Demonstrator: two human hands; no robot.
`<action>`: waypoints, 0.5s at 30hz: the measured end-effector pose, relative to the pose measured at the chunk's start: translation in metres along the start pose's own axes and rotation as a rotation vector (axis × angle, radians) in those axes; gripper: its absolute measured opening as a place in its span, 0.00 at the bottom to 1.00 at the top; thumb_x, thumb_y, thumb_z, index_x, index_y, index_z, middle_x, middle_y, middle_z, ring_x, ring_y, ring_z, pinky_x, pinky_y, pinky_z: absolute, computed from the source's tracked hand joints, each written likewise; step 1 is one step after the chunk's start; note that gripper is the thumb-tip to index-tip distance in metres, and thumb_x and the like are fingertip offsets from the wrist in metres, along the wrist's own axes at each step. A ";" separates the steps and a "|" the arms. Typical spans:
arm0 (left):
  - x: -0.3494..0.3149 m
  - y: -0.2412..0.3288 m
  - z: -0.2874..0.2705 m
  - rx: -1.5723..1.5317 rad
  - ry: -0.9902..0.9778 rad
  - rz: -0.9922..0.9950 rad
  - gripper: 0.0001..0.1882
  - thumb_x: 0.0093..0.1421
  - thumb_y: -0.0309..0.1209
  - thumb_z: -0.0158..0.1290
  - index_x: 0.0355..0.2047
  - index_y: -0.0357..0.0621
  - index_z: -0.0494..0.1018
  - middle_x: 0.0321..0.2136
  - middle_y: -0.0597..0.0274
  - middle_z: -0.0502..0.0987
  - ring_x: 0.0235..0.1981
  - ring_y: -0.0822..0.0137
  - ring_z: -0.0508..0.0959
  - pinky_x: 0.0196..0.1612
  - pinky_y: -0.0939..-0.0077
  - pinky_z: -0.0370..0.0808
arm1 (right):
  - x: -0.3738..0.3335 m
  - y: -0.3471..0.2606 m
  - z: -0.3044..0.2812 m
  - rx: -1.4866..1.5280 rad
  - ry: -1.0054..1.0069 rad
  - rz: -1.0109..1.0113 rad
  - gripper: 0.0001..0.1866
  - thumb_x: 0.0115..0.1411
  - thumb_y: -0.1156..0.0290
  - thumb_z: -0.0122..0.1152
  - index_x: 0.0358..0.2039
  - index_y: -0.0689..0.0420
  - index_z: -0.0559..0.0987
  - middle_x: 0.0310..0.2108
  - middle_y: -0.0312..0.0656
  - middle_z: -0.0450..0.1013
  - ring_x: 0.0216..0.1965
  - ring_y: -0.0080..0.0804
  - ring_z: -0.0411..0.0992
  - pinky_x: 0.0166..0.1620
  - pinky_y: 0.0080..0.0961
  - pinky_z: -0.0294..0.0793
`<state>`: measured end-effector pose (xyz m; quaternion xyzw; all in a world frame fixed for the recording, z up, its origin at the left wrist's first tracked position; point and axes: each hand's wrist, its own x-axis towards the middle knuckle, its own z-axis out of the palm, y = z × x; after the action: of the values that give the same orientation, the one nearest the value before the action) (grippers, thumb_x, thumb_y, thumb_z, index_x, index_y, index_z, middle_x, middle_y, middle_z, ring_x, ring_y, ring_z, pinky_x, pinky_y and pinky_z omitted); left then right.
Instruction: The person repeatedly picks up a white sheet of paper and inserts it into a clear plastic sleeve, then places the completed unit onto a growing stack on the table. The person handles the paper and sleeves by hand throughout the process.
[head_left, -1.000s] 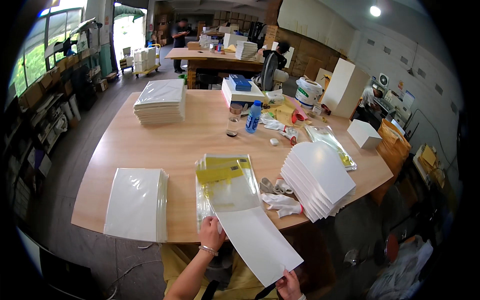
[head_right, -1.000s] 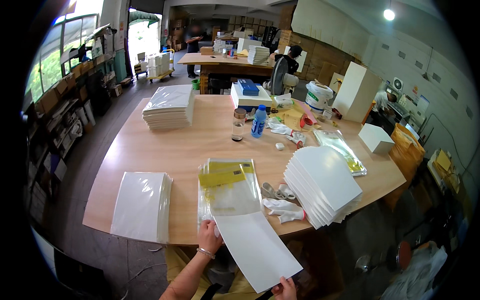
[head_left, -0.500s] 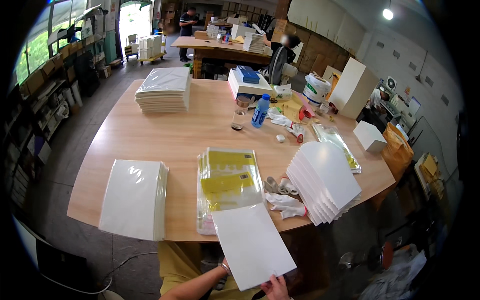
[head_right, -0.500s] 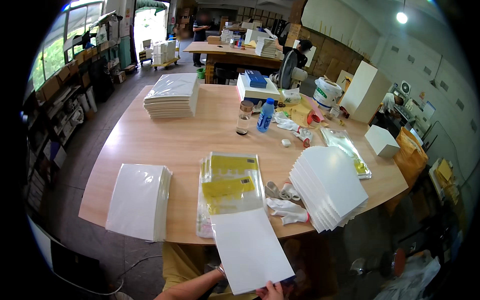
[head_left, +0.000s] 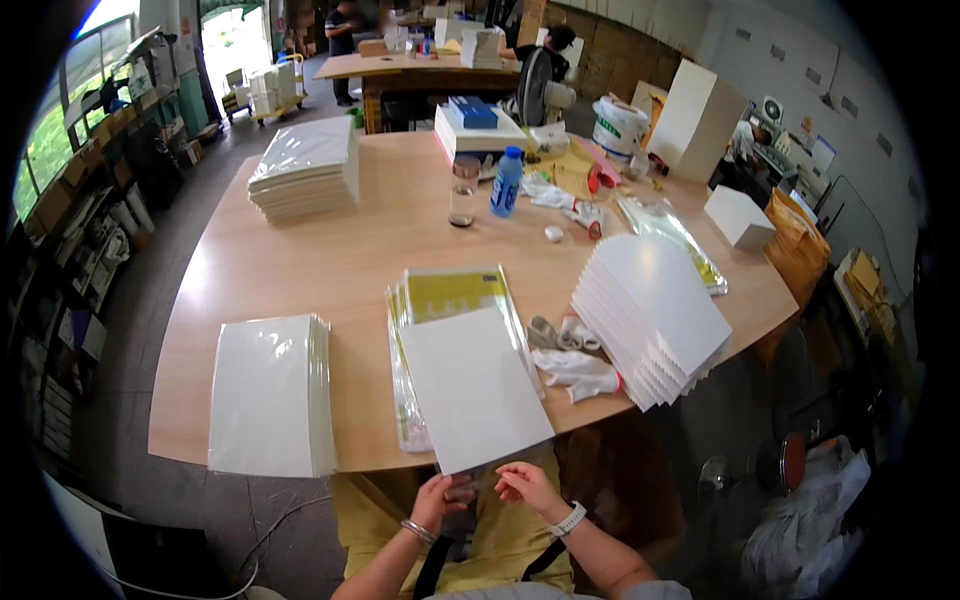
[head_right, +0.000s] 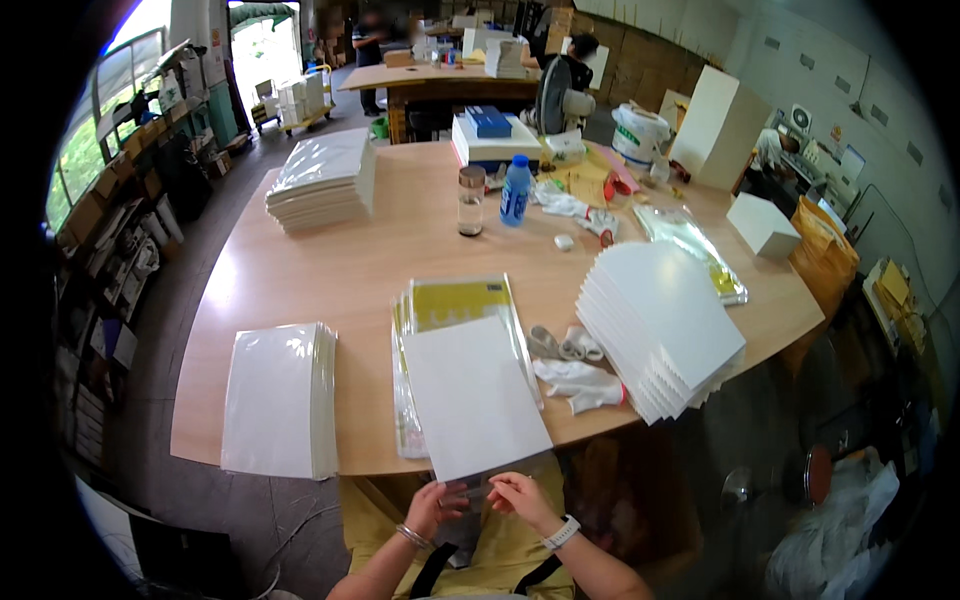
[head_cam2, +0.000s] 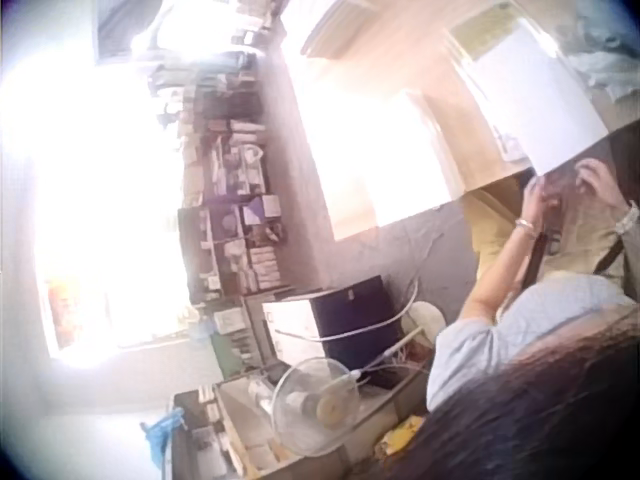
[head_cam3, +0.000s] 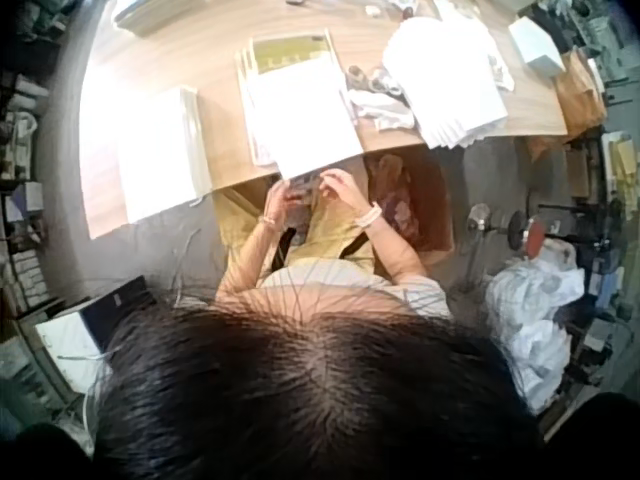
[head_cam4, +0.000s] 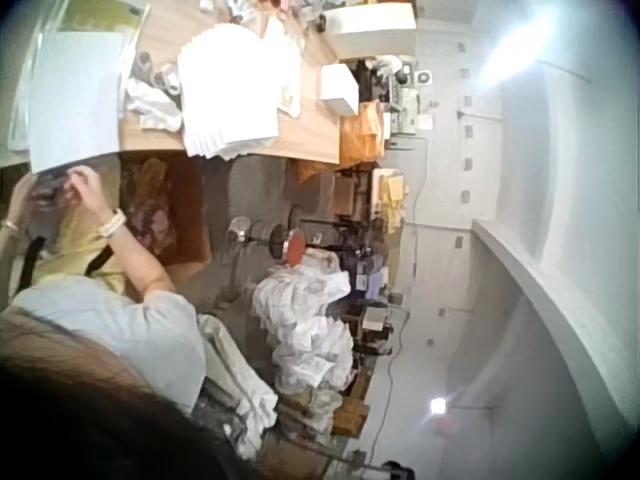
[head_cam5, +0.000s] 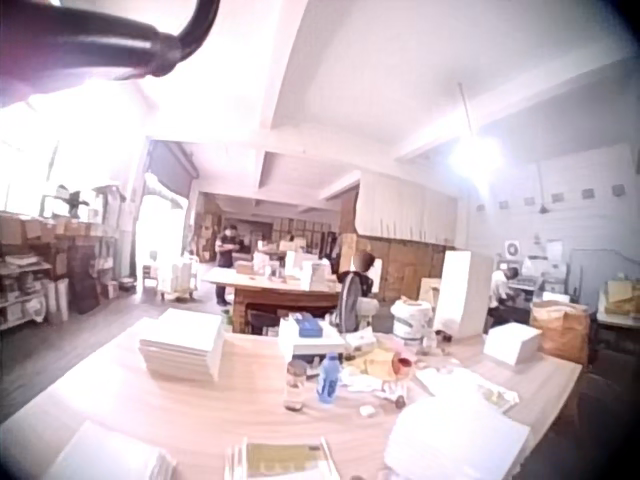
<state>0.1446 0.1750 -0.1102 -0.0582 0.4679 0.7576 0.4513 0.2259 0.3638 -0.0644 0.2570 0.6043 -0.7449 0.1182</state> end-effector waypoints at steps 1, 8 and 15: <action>-0.003 0.002 -0.004 0.056 0.002 0.001 0.17 0.60 0.37 0.39 0.43 0.37 0.66 0.40 0.59 0.72 0.35 0.66 0.75 0.32 0.76 0.74 | 0.003 0.004 0.007 -0.221 0.031 -0.213 0.10 0.58 0.69 0.47 0.35 0.61 0.72 0.31 0.39 0.70 0.30 0.27 0.70 0.30 0.19 0.69; -0.001 -0.009 -0.013 0.108 0.115 -0.009 0.17 0.58 0.39 0.39 0.34 0.40 0.71 0.28 0.61 0.75 0.30 0.69 0.75 0.31 0.74 0.74 | 0.028 0.002 0.078 -1.149 0.173 -0.828 0.04 0.44 0.71 0.55 0.21 0.57 0.71 0.25 0.40 0.65 0.30 0.33 0.67 0.29 0.25 0.68; -0.011 0.003 -0.012 0.012 0.332 0.082 0.18 0.56 0.35 0.35 0.31 0.32 0.70 0.33 0.51 0.75 0.29 0.61 0.78 0.23 0.77 0.73 | -0.006 -0.029 -0.038 -1.292 0.701 -0.872 0.08 0.48 0.67 0.53 0.18 0.55 0.67 0.21 0.44 0.64 0.23 0.40 0.65 0.24 0.33 0.66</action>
<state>0.1450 0.1586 -0.1086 -0.1606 0.5427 0.7525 0.3368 0.2259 0.4069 -0.0421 0.0991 0.9570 -0.1104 -0.2494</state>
